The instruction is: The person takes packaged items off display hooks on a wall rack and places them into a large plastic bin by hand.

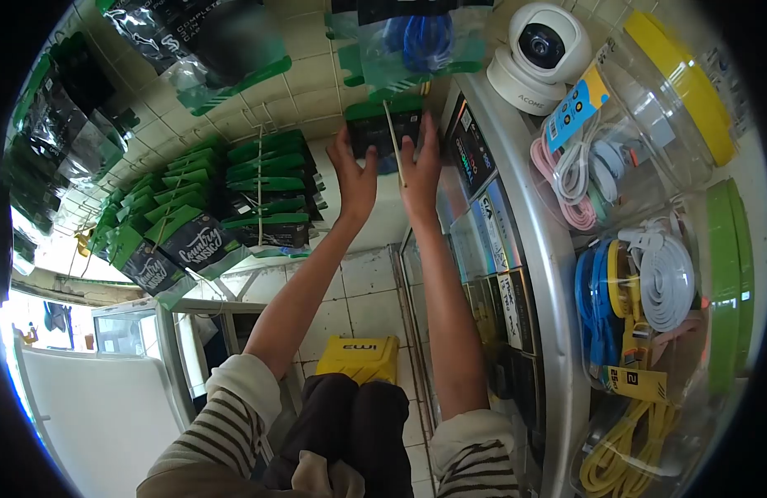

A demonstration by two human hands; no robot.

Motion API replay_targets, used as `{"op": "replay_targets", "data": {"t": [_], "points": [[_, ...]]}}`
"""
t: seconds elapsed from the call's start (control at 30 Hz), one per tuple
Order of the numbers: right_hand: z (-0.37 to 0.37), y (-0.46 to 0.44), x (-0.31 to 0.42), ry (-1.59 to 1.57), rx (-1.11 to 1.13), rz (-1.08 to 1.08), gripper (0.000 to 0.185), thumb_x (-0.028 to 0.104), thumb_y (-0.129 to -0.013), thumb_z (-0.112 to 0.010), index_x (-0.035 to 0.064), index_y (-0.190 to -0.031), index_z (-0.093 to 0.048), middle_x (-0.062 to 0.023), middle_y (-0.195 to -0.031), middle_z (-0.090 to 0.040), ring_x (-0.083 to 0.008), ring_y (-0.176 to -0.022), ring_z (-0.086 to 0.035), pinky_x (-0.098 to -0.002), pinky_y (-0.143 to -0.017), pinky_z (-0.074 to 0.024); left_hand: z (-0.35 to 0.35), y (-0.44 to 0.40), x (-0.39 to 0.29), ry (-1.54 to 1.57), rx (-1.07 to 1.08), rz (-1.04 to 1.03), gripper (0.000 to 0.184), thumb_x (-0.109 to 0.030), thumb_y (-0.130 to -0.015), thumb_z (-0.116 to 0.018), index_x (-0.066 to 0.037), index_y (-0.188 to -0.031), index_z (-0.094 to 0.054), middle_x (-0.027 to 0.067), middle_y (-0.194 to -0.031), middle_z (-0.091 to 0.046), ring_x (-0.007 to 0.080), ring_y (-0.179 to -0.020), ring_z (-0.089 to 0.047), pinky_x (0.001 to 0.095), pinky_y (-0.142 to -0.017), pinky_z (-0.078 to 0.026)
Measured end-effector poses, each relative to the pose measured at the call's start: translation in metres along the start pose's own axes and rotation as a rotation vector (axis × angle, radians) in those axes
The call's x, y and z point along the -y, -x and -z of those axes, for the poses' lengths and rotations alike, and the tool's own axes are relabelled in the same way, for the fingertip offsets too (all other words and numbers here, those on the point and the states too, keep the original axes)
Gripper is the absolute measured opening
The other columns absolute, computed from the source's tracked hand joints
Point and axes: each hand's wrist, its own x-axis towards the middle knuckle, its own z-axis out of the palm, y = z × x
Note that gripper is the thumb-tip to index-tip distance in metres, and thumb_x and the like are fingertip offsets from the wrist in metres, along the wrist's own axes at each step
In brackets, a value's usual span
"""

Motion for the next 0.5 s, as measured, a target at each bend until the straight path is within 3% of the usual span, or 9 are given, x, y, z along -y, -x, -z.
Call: {"op": "replay_targets", "data": {"t": [0.13,0.2,0.3,0.43,0.5], "points": [[0.008,0.011,0.028,0.152,-0.066,-0.03,0.038,0.003,-0.084,-0.041,0.0019,-0.122,-0.037,-0.0173,-0.116,-0.043,-0.0289,-0.106,-0.045,-0.0346,-0.088,-0.0353,0.008,0.001,-0.019,-0.076,-0.033,0.049,0.034,-0.005,-0.079,-0.049,-0.001,-0.11,-0.035,0.0204,-0.109,-0.039,0.0332,-0.097,-0.045,0.037,-0.081,-0.036],[0.01,0.019,0.044,0.201,-0.109,-0.014,0.037,0.001,-0.083,-0.042,0.0025,-0.119,-0.04,-0.0161,-0.111,-0.047,-0.0286,-0.101,-0.048,-0.0347,-0.084,-0.0383,0.014,0.004,-0.033,0.146,0.048,0.255,0.024,-0.008,-0.083,-0.046,-0.001,-0.104,-0.036,0.0189,-0.094,-0.05,0.0315,-0.083,-0.052,0.0356,-0.074,-0.04],[0.017,0.029,0.068,0.232,-0.191,-0.04,0.036,0.0,-0.08,-0.047,0.0047,-0.116,-0.045,-0.0124,-0.1,-0.049,-0.025,-0.092,-0.05,-0.0338,-0.079,-0.0402,0.024,0.017,-0.059,0.154,-0.01,0.178,0.023,-0.008,-0.084,-0.045,-0.001,-0.104,-0.036,0.0181,-0.084,-0.054,0.0303,-0.075,-0.055,0.0348,-0.07,-0.042],[0.027,0.043,0.095,0.204,-0.24,-0.074,0.037,-0.001,-0.078,-0.051,0.0052,-0.113,-0.047,-0.0094,-0.095,-0.047,-0.0215,-0.085,-0.049,-0.0305,-0.076,-0.0405,0.04,0.033,-0.092,0.124,0.046,0.245,0.023,-0.007,-0.084,-0.044,-0.001,-0.105,-0.036,0.0189,-0.087,-0.054,0.0291,-0.077,-0.054,0.0338,-0.069,-0.042],[0.032,0.048,0.113,0.163,-0.266,-0.102,0.036,-0.002,-0.077,-0.052,0.0052,-0.112,-0.048,-0.0092,-0.095,-0.047,-0.0209,-0.085,-0.049,-0.0303,-0.076,-0.0405,0.047,0.042,-0.111,0.122,0.061,0.184,0.024,-0.006,-0.084,-0.045,-0.001,-0.106,-0.036,0.0198,-0.087,-0.054,0.0303,-0.078,-0.054,0.0337,-0.069,-0.042]]}}
